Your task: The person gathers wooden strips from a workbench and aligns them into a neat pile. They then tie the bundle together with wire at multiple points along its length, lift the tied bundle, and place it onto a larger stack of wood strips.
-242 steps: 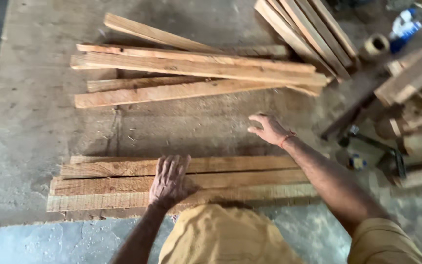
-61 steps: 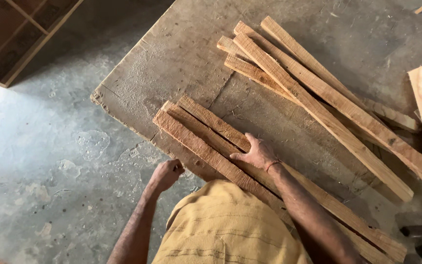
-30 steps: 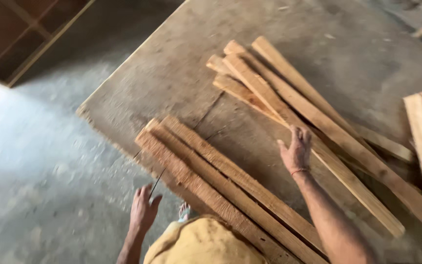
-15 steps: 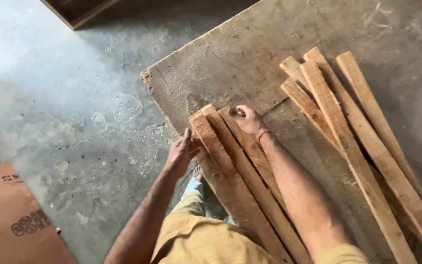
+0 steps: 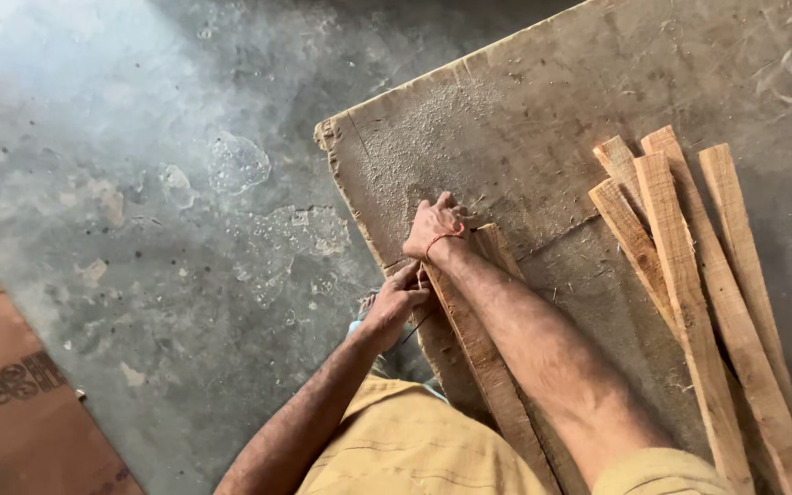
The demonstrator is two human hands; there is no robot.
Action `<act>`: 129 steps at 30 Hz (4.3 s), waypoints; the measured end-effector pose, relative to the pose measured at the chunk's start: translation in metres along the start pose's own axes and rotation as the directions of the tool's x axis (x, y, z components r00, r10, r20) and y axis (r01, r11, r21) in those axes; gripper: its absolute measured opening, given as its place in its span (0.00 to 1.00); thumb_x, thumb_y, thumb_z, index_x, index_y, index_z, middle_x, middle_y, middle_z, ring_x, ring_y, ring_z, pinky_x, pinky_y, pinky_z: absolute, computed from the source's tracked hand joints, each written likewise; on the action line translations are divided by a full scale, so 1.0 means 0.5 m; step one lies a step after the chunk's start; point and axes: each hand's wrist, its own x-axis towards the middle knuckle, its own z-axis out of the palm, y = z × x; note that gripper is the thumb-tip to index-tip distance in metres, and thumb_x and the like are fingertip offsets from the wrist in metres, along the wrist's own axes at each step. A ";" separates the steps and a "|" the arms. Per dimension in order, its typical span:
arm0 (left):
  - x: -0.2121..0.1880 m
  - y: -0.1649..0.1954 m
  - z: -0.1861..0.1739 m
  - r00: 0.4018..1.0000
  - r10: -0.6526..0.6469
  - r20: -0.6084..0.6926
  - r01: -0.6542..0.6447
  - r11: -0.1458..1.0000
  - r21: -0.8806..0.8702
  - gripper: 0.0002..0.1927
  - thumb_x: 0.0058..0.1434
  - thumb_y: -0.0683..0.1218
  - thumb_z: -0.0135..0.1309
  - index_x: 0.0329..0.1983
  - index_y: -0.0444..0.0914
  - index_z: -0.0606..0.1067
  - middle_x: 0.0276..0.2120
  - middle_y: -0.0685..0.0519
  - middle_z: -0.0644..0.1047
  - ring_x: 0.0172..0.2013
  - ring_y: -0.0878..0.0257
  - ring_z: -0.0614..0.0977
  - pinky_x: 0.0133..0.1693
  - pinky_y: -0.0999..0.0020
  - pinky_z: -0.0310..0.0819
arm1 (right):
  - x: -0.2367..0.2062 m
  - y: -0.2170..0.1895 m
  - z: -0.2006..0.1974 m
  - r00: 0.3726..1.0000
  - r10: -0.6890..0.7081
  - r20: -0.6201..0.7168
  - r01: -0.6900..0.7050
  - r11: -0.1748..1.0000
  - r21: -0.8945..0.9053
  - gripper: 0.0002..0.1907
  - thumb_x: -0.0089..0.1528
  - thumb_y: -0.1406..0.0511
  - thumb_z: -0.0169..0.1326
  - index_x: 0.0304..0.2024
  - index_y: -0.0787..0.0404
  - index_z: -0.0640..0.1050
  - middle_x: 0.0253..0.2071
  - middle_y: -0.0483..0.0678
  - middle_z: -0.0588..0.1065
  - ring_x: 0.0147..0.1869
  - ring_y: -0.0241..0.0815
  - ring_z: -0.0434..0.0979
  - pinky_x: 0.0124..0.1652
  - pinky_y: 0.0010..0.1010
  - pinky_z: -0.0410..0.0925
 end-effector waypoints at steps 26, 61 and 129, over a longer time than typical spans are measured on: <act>0.016 0.001 0.007 0.870 0.437 -0.228 -0.230 0.770 0.595 0.26 0.62 0.37 0.50 0.65 0.37 0.69 0.51 0.46 0.80 0.50 0.59 0.84 0.52 0.64 0.78 | -0.052 0.027 -0.023 0.991 -0.017 -0.131 0.029 0.995 0.093 0.46 0.48 0.43 0.66 0.62 0.58 0.71 0.66 0.61 0.65 0.70 0.67 0.62 0.67 0.56 0.57; 0.084 0.095 0.124 0.901 0.434 -0.025 -0.093 0.248 0.964 0.33 0.65 0.60 0.59 0.65 0.36 0.68 0.62 0.41 0.71 0.61 0.49 0.73 0.61 0.48 0.68 | -0.290 0.621 0.502 0.928 0.133 -0.347 0.216 0.568 0.794 0.22 0.65 0.61 0.58 0.62 0.57 0.77 0.56 0.53 0.75 0.53 0.42 0.79 0.46 0.34 0.76; 0.141 0.102 0.299 0.851 0.281 0.444 -0.382 -0.249 0.890 0.14 0.69 0.53 0.48 0.51 0.44 0.75 0.43 0.48 0.81 0.48 0.50 0.80 0.54 0.51 0.68 | -0.499 0.620 0.611 0.842 0.251 -0.479 0.263 0.583 0.768 0.16 0.61 0.69 0.58 0.52 0.56 0.83 0.69 0.48 0.69 0.63 0.45 0.73 0.48 0.30 0.77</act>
